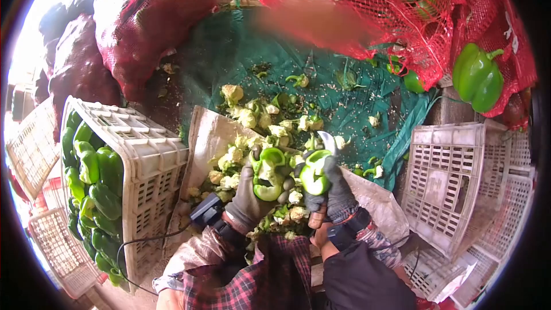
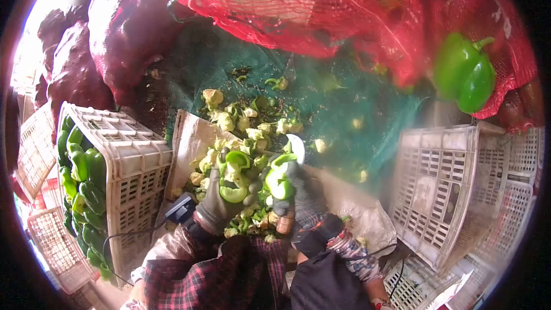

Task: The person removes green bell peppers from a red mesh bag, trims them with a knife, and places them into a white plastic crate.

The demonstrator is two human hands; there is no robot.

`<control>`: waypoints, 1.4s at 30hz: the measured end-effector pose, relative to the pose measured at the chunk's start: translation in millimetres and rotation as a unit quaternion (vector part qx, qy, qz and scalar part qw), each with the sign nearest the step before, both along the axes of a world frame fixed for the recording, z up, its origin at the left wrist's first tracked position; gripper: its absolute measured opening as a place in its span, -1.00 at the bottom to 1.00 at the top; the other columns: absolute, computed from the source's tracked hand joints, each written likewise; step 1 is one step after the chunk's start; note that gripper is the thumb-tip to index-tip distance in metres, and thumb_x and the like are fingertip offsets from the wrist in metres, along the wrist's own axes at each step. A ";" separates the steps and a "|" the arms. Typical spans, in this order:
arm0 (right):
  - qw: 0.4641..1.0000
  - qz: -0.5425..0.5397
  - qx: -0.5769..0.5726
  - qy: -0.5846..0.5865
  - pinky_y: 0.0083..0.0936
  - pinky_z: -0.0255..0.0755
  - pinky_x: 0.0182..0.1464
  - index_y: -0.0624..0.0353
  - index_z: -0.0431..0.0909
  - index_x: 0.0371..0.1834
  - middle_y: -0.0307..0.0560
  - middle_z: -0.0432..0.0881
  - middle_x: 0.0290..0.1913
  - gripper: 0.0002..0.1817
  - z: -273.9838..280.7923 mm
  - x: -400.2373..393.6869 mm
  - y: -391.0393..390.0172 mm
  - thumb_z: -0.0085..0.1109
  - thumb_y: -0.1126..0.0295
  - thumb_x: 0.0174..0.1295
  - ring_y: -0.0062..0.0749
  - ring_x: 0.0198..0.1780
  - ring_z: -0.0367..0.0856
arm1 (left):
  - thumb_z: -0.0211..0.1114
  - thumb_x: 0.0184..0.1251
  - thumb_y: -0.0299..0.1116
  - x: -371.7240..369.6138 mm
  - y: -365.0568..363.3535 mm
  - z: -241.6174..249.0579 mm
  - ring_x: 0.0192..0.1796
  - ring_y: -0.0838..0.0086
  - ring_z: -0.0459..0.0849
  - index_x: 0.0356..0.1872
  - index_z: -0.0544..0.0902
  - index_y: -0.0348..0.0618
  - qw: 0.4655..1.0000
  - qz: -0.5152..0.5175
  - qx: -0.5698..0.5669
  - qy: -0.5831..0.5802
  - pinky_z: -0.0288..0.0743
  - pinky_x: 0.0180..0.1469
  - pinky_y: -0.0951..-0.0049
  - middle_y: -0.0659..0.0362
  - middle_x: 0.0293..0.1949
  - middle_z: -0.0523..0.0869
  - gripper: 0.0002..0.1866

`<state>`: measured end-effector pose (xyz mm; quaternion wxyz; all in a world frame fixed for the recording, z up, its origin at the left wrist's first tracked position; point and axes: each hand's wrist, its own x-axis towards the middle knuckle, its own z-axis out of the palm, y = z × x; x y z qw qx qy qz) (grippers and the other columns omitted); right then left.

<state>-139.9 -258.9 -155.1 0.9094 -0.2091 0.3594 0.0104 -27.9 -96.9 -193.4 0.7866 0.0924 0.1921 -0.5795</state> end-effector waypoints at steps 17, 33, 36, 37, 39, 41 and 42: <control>0.644 0.325 -0.690 -0.058 -0.37 0.61 -0.15 0.19 0.58 0.16 -0.09 0.76 -0.19 -0.46 26.5 25.8 15.5 0.45 0.12 0.21 -0.27 -0.21 0.77 | 0.33 0.37 0.00 -15.5 -8.5 12.0 0.16 0.32 0.60 0.28 0.44 -0.20 0.920 0.102 0.170 -0.337 0.47 0.30 0.21 0.07 0.16 0.59 -0.38; 0.899 0.254 -0.354 0.051 -0.61 0.48 -0.29 0.20 0.64 -0.02 -0.33 0.68 -0.30 -0.67 14.7 23.0 28.3 0.41 0.23 0.28 -0.73 -0.32 0.54 | 0.11 0.58 -0.12 -29.1 -15.4 32.0 -0.31 0.68 0.47 -0.12 0.54 -0.17 0.860 0.042 0.382 -0.335 0.42 -0.22 0.60 0.33 -0.34 0.55 -0.71; 0.957 0.224 -0.169 0.075 -0.64 0.34 -0.48 0.13 0.67 -0.17 -0.34 0.63 -0.46 -0.69 8.2 9.6 26.1 0.37 0.10 0.28 -0.74 -0.51 0.45 | -0.05 0.59 -0.09 -28.7 -9.9 31.1 -0.23 0.59 0.52 -0.07 0.55 -0.21 0.842 0.000 0.356 -0.406 0.45 -0.12 0.50 0.24 -0.24 0.58 -0.62; 0.965 0.219 -0.108 0.094 -0.63 0.32 -0.51 0.12 0.67 -0.23 -0.35 0.62 -0.47 -0.69 6.5 5.0 26.2 0.36 0.09 0.28 -0.74 -0.53 0.44 | -0.12 0.60 -0.07 -28.8 -7.0 29.5 -0.18 0.52 0.55 -0.05 0.55 -0.24 0.838 -0.015 0.338 -0.429 0.47 -0.05 0.44 0.18 -0.19 0.59 -0.57; 0.940 0.224 -0.257 0.014 -0.45 0.38 -0.51 0.15 0.65 -0.33 -0.27 0.61 -0.53 -0.69 6.4 7.0 28.1 0.39 0.11 0.24 -0.52 -0.58 0.52 | -0.22 0.65 -0.04 -15.7 -5.8 24.4 -0.06 0.48 0.62 -0.01 0.55 -0.27 0.768 -0.053 0.298 -0.564 0.50 0.07 0.43 0.12 -0.06 0.65 -0.51; 0.828 0.273 -0.482 -0.089 -0.35 0.43 -0.50 0.16 0.65 -0.32 -0.17 0.63 -0.57 -0.64 8.2 19.5 25.4 0.42 0.05 0.20 -0.34 -0.59 0.58 | -0.21 0.67 -0.01 -19.1 -6.1 13.3 -0.05 0.47 0.65 0.02 0.54 -0.25 0.757 -0.039 0.305 -0.576 0.52 0.10 0.44 0.13 -0.05 0.66 -0.50; 0.704 0.354 -0.613 -0.062 -0.21 0.47 -0.43 0.17 0.66 -0.31 0.00 0.65 -0.56 -0.49 22.6 19.5 18.3 0.41 -0.12 0.14 -0.10 -0.54 0.63 | -0.20 0.67 0.00 -21.5 -6.8 13.6 -0.03 0.48 0.65 0.03 0.53 -0.24 0.833 -0.023 0.280 -0.477 0.52 0.11 0.44 0.13 -0.04 0.66 -0.50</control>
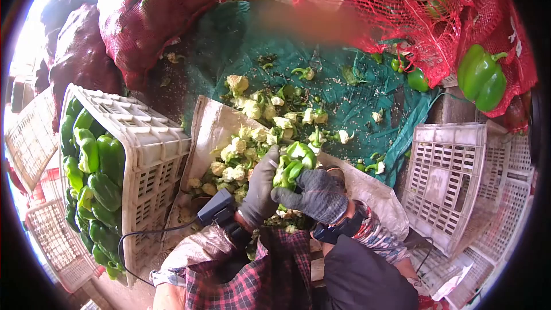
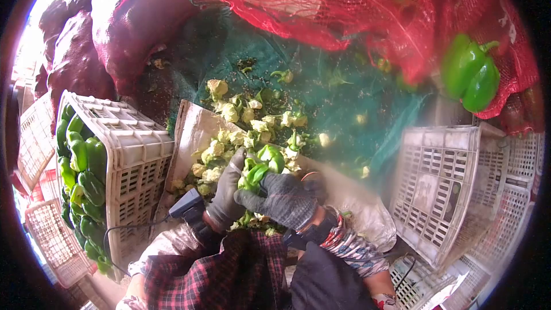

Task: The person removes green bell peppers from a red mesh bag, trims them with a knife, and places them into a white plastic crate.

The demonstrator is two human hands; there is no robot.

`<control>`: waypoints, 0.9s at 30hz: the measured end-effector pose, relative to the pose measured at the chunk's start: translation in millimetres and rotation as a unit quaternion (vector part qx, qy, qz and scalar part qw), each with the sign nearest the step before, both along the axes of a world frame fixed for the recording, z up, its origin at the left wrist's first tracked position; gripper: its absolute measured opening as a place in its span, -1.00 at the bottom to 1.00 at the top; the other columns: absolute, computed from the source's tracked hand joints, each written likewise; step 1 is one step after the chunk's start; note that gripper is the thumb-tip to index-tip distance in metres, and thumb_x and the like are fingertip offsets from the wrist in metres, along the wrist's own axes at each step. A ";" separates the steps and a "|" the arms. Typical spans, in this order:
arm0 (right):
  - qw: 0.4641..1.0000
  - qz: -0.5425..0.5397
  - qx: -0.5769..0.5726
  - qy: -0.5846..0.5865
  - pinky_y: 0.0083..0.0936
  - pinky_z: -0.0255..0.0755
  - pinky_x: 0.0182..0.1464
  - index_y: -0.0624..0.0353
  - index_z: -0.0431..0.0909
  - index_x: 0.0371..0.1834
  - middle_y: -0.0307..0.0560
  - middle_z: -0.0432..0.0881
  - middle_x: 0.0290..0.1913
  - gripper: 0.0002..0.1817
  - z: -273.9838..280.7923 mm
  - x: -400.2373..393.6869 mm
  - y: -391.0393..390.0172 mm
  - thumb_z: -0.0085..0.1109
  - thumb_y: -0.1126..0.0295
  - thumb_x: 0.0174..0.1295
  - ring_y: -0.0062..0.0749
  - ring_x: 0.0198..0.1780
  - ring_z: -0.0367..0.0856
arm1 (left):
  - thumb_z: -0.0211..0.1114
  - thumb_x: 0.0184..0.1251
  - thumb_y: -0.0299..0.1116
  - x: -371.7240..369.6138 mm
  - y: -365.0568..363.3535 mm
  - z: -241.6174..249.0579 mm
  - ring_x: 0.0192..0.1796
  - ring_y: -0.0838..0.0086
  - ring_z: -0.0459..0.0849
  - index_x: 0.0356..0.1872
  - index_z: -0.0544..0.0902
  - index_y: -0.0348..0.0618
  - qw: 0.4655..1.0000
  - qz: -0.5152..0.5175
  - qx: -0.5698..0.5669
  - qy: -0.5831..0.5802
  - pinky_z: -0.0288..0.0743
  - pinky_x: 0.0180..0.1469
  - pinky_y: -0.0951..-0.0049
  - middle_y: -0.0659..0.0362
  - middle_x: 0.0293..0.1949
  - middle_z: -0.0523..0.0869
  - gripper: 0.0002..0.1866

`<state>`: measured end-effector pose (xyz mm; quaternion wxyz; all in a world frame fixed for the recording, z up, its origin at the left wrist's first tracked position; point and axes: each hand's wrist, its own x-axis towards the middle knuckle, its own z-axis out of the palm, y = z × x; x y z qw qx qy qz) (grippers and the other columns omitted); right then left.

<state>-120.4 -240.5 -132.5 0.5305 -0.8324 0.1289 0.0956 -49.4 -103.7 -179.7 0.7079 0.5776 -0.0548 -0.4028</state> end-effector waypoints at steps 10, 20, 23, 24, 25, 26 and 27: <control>0.993 -0.073 0.085 -0.030 -0.28 0.58 -0.27 0.24 0.60 -0.06 0.09 0.72 -0.33 -0.47 11.8 -5.8 -2.3 0.41 -0.02 0.19 -0.14 -0.31 0.75 | -0.08 0.66 0.00 -8.7 -9.9 12.3 -0.12 0.61 0.62 0.06 0.57 -0.24 0.996 0.078 0.012 -0.053 0.53 -0.02 0.52 0.21 -0.11 0.68 -0.53; 0.969 -0.032 -0.232 -0.073 -0.22 0.57 -0.16 0.08 0.50 0.18 0.11 0.67 -0.12 -0.47 -0.5 -14.9 -2.6 0.42 0.36 0.11 0.02 -0.17 0.72 | 0.46 0.24 -0.33 9.1 -10.0 29.3 -0.37 0.62 0.60 -0.09 0.46 -0.12 0.983 0.112 -0.001 0.145 0.49 -0.40 0.64 0.18 -0.21 0.64 -0.64; 0.974 0.010 -0.183 -0.135 -0.13 0.49 -0.30 0.12 0.48 0.22 0.09 0.61 -0.08 -0.39 -40.4 -23.6 -6.5 0.40 0.32 0.03 -0.01 -0.33 0.66 | 0.41 0.29 -0.32 6.2 -2.4 33.3 -0.22 0.55 0.67 0.07 0.54 -0.17 0.981 0.085 0.126 0.122 0.56 -0.29 0.54 0.15 -0.16 0.67 -0.62; 0.957 0.047 -0.219 -0.182 -0.13 0.48 -0.32 0.11 0.49 0.18 0.07 0.61 -0.12 -0.43 -40.2 -23.0 -1.8 0.39 0.35 0.02 -0.01 -0.36 0.64 | 0.38 0.31 -0.30 -11.4 6.5 -2.1 -0.07 0.53 0.65 0.12 0.54 -0.19 0.995 0.052 0.080 0.030 0.58 -0.12 0.48 0.17 -0.07 0.67 -0.59; 0.940 0.059 -0.241 -0.232 -0.14 0.46 -0.35 0.10 0.52 0.12 0.04 0.60 -0.18 -0.48 -26.8 -16.9 1.2 0.37 0.37 0.02 -0.02 -0.38 0.62 | 0.34 0.34 -0.28 -8.1 10.7 0.4 0.01 0.55 0.63 0.13 0.56 -0.20 0.997 0.045 0.062 0.030 0.57 -0.02 0.47 0.20 -0.03 0.66 -0.60; 0.920 0.069 -0.264 -0.282 -0.14 0.43 -0.38 0.09 0.54 0.07 0.01 0.60 -0.24 -0.52 -14.0 -10.4 4.0 0.36 0.39 0.02 -0.04 -0.41 0.61 | 0.31 0.37 -0.26 -4.4 14.5 2.4 0.08 0.57 0.61 0.15 0.57 -0.20 0.998 0.037 0.044 0.031 0.57 0.09 0.45 0.22 0.01 0.66 -0.60; 0.903 0.052 -0.274 -0.327 -0.15 0.40 -0.43 0.08 0.56 0.01 -0.04 0.59 -0.31 -0.59 -2.0 -1.6 4.2 0.35 0.41 0.03 -0.07 -0.45 0.59 | 0.28 0.40 -0.26 4.3 11.1 16.9 0.07 0.61 0.60 0.14 0.59 -0.20 0.994 0.033 -0.010 0.103 0.54 0.11 0.48 0.24 0.00 0.66 -0.63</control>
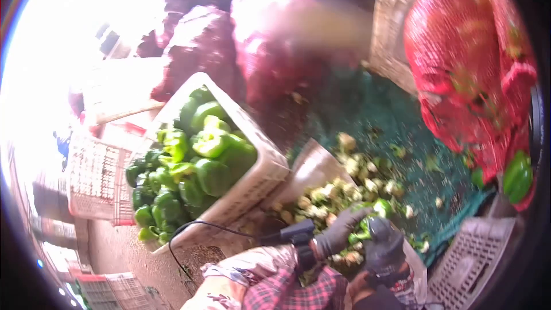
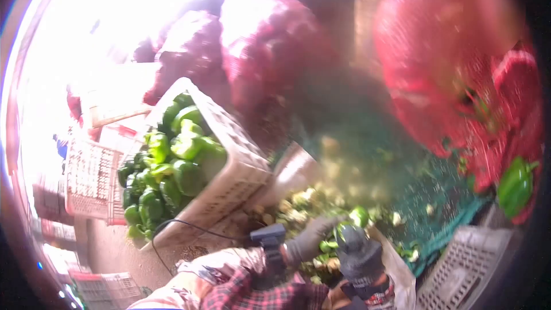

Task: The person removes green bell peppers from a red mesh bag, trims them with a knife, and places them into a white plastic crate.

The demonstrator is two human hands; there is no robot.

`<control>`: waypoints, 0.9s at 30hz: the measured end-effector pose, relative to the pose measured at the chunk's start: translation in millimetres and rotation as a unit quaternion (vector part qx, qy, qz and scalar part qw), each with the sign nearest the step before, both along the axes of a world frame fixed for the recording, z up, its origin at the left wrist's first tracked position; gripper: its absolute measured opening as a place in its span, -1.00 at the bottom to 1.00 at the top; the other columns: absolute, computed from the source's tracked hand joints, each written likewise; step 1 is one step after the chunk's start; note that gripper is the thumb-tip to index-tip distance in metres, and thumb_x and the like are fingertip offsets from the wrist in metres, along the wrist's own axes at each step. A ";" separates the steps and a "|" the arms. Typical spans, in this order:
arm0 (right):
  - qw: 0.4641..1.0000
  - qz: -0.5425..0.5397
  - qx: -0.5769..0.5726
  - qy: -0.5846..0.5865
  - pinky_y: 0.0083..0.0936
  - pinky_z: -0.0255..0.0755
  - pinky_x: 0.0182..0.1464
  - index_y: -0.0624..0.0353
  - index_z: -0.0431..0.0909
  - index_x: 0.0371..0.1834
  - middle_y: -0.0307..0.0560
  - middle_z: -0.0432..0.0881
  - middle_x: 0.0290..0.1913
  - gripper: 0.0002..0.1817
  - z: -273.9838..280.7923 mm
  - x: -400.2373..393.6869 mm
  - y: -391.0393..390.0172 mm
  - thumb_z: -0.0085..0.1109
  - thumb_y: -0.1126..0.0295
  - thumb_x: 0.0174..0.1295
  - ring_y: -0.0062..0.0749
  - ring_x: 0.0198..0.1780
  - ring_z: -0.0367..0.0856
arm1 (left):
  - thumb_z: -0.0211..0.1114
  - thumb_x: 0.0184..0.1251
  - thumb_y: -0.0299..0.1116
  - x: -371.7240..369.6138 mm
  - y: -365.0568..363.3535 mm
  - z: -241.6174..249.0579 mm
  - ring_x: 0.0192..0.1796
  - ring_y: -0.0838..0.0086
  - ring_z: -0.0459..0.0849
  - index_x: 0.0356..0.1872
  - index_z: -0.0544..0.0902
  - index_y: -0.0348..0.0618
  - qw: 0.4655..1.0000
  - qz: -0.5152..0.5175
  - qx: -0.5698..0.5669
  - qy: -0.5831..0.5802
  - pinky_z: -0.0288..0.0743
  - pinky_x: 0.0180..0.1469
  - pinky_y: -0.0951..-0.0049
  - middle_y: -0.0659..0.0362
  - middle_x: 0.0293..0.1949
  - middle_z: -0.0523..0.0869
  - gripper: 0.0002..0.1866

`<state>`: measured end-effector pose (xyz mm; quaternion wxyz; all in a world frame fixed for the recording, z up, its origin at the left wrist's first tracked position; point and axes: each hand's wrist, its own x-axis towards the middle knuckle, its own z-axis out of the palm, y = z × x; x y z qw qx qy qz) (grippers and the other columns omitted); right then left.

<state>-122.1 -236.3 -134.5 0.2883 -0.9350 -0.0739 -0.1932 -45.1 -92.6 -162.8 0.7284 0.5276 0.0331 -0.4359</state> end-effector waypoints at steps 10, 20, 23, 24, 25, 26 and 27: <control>0.953 0.201 0.213 0.073 -0.20 0.48 -0.34 0.21 0.59 -0.06 -0.05 0.56 -0.37 -0.50 36.6 5.7 0.9 0.34 -0.02 0.19 -0.12 -0.43 0.58 | 0.23 0.43 -0.42 12.3 27.9 41.1 0.15 0.50 0.53 0.23 0.57 -0.18 0.912 -0.098 -0.066 -0.394 0.40 0.25 0.48 0.21 0.11 0.58 -0.63; 0.935 -0.019 0.319 0.151 -0.13 0.49 0.06 0.43 0.40 0.30 0.28 0.60 0.03 -0.18 -10.5 -32.3 -5.8 0.28 -0.14 0.28 0.12 0.02 0.61 | 0.03 0.59 -0.15 53.9 193.5 208.5 -0.07 0.53 0.62 0.09 0.58 -0.21 0.883 0.319 0.042 -0.341 0.60 -0.07 0.44 0.20 -0.07 0.63 -0.65; 0.926 -0.083 0.359 0.080 -0.17 0.49 0.02 0.40 0.37 0.32 0.18 0.58 0.02 -0.16 -21.4 -26.0 0.8 0.31 -0.12 0.25 0.02 -0.05 0.59 | 0.29 0.40 -0.42 107.1 280.8 239.4 -0.35 0.52 0.63 -0.16 0.57 -0.18 0.700 0.465 0.312 -0.443 0.57 -0.38 0.52 0.18 -0.26 0.65 -0.89; 0.921 -0.104 0.371 0.053 -0.20 0.49 -0.02 0.37 0.37 0.32 0.11 0.56 0.00 -0.17 -26.9 -22.2 5.0 0.34 -0.11 0.23 -0.04 -0.11 0.57 | 0.34 0.37 -0.39 124.6 311.4 227.6 -0.31 0.52 0.63 -0.09 0.57 -0.19 0.664 0.437 0.371 -0.480 0.58 -0.35 0.47 0.16 -0.25 0.64 -0.81; 0.915 -0.125 0.382 0.026 -0.22 0.49 -0.06 0.35 0.37 0.32 0.04 0.55 -0.03 -0.17 -33.0 -16.7 9.8 0.36 -0.10 0.20 -0.11 -0.16 0.56 | 0.38 0.35 -0.38 144.8 360.8 204.5 -0.35 0.49 0.63 -0.02 0.55 -0.19 0.499 0.312 0.561 -0.582 0.59 -0.36 0.43 0.16 -0.23 0.63 -0.73; 0.908 -0.145 0.392 0.000 -0.25 0.49 -0.10 0.32 0.36 0.32 -0.03 0.53 -0.05 -0.17 -38.4 -11.9 14.3 0.38 -0.09 0.18 -0.18 -0.22 0.55 | 0.31 0.38 -0.07 154.4 381.3 191.5 0.17 0.11 0.57 0.21 0.54 -0.14 0.560 0.192 0.662 -0.459 0.42 0.24 0.03 -0.04 0.13 0.58 -0.50; 0.900 -0.167 0.401 -0.022 -0.27 0.49 -0.14 0.30 0.36 0.32 -0.10 0.52 -0.07 -0.17 -41.9 -12.0 17.4 0.41 -0.08 0.16 -0.24 -0.28 0.53 | 0.18 0.42 0.05 166.3 412.6 133.7 0.32 0.10 0.43 0.29 0.49 -0.11 0.536 0.125 0.729 -0.406 0.24 0.36 -0.01 -0.04 0.26 0.50 -0.43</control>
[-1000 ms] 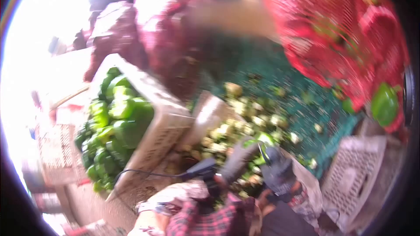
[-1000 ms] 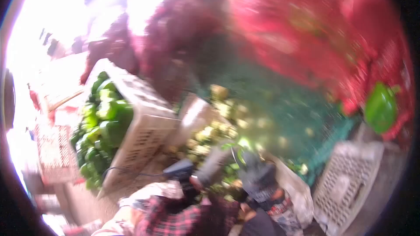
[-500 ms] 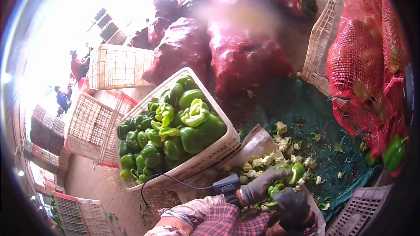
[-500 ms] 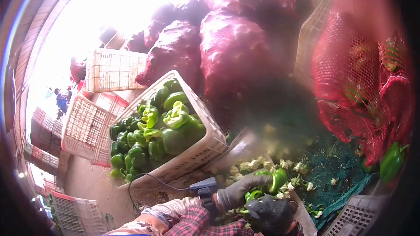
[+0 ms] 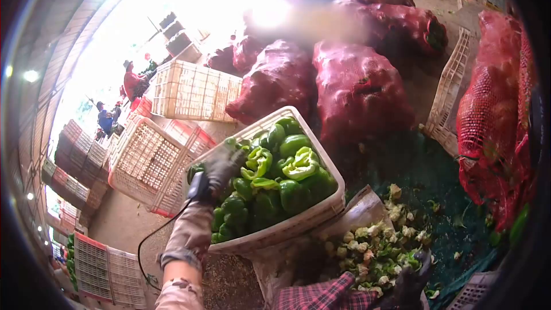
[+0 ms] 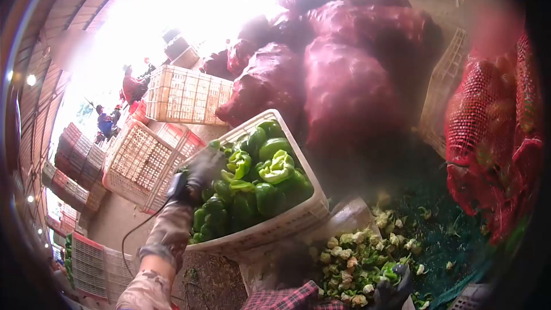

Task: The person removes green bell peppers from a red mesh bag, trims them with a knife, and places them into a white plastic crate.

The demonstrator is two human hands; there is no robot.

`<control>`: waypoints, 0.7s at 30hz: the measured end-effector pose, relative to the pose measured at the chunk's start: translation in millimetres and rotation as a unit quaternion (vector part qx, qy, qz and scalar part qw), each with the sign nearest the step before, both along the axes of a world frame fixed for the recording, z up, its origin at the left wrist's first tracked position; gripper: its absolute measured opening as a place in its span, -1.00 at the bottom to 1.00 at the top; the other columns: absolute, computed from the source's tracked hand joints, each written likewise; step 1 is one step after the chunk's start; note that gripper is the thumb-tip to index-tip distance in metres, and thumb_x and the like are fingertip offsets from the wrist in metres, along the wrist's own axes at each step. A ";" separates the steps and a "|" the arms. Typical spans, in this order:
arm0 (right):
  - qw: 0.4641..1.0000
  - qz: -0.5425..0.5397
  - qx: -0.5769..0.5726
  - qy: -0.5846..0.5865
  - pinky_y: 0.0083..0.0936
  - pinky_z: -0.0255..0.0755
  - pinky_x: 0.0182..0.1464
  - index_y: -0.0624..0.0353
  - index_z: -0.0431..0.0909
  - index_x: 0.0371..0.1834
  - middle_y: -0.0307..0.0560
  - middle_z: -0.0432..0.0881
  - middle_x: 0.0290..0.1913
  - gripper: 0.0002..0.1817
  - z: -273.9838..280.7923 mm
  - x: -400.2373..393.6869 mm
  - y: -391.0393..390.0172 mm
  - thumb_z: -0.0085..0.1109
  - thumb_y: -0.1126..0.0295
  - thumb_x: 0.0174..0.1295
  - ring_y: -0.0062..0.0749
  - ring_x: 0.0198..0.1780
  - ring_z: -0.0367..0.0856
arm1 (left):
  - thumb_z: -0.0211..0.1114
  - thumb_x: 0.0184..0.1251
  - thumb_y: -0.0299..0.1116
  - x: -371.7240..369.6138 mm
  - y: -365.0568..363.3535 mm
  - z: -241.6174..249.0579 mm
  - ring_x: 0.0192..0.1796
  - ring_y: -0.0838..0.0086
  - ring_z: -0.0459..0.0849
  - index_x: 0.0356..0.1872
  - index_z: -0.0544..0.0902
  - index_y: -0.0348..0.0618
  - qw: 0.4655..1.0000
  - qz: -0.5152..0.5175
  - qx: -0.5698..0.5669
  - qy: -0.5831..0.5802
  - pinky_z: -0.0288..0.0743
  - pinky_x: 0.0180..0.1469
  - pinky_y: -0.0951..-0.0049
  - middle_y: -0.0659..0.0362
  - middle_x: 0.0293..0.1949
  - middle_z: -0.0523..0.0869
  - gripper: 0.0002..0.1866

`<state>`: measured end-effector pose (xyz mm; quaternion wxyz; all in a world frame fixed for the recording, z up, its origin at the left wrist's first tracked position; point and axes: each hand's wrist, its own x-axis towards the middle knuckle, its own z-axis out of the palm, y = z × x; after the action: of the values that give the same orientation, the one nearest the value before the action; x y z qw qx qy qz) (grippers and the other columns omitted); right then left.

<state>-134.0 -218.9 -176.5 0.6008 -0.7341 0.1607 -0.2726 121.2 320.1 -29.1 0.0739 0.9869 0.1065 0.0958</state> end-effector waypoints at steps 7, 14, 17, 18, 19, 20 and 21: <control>0.986 0.115 0.077 0.093 -0.47 0.42 -0.37 0.23 0.40 0.20 -0.23 0.53 -0.23 -0.21 45.7 15.3 8.6 0.36 -0.21 0.17 -0.50 -0.39 0.51 | 0.05 0.45 -0.16 19.2 85.0 -64.3 0.39 0.08 0.42 0.22 0.57 -0.11 0.933 -0.313 0.162 0.073 0.29 0.41 0.14 -0.04 0.27 0.56 -0.57; 0.864 0.258 0.405 0.151 -0.58 0.41 -0.43 0.15 -0.28 0.64 -0.21 0.49 -0.31 -0.04 64.8 11.7 -14.7 0.20 0.14 0.43 -0.62 -0.47 0.42 | 0.20 0.44 -0.45 -90.2 -237.6 80.5 0.05 0.39 0.65 0.09 0.59 -0.35 0.878 -0.165 -0.443 -0.076 0.56 0.08 0.40 0.07 0.05 0.63 -0.72; 0.827 0.266 0.486 0.092 -0.62 0.44 -0.45 0.10 -0.28 0.63 -0.18 0.49 -0.14 -0.03 72.9 21.8 -12.2 0.24 0.14 0.40 -0.70 -0.50 0.38 | 0.07 0.56 -0.24 -122.9 -325.4 33.5 0.07 0.40 0.65 0.37 0.43 -0.20 0.801 -0.300 -0.466 0.226 0.58 0.04 0.40 0.02 0.18 0.59 -0.54; 0.832 0.261 0.482 0.092 -0.61 0.43 -0.32 0.14 -0.14 0.56 -0.17 0.50 -0.09 -0.15 68.3 21.2 -10.5 0.22 0.20 0.41 -0.66 -0.37 0.41 | 0.02 0.59 -0.16 -130.4 -346.0 8.1 0.05 0.43 0.64 0.39 0.41 -0.20 0.746 -0.298 -0.504 0.318 0.56 -0.01 0.45 0.05 0.18 0.60 -0.51; 0.844 0.255 0.463 0.093 -0.59 0.42 -0.20 0.18 0.00 0.50 -0.17 0.51 -0.03 -0.27 59.3 19.8 -6.3 0.20 0.25 0.42 -0.62 -0.24 0.43 | -0.02 0.63 -0.08 -137.1 -367.4 -18.2 0.04 0.46 0.64 0.41 0.39 -0.20 0.688 -0.284 -0.529 0.408 0.54 -0.05 0.51 0.08 0.18 0.60 -0.48; 0.859 0.244 0.441 0.092 -0.57 0.41 -0.08 0.22 0.13 0.43 -0.17 0.52 0.03 -0.39 47.4 19.0 -2.5 0.18 0.31 0.44 -0.58 -0.11 0.46 | 0.03 0.63 -0.06 -142.5 -390.4 -38.3 -0.09 0.63 0.57 0.43 0.36 -0.25 0.621 -0.306 -0.597 0.405 0.43 -0.16 0.65 0.17 0.07 0.62 -0.44; 0.876 0.225 0.417 0.085 -0.55 0.40 0.04 0.26 0.27 0.37 -0.17 0.53 0.08 -0.50 35.5 16.9 -3.1 0.16 0.37 0.45 -0.55 0.03 0.48 | 0.06 0.62 -0.09 -146.3 -415.3 -44.3 -0.25 0.62 0.58 0.33 0.45 -0.25 0.613 -0.202 -0.639 0.418 0.45 -0.32 0.60 0.19 -0.11 0.66 -0.51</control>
<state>-117.1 -222.0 -141.0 0.8804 -0.4521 0.1408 0.0257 -25.1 -95.2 -73.5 0.6511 0.6191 -0.0422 -0.4371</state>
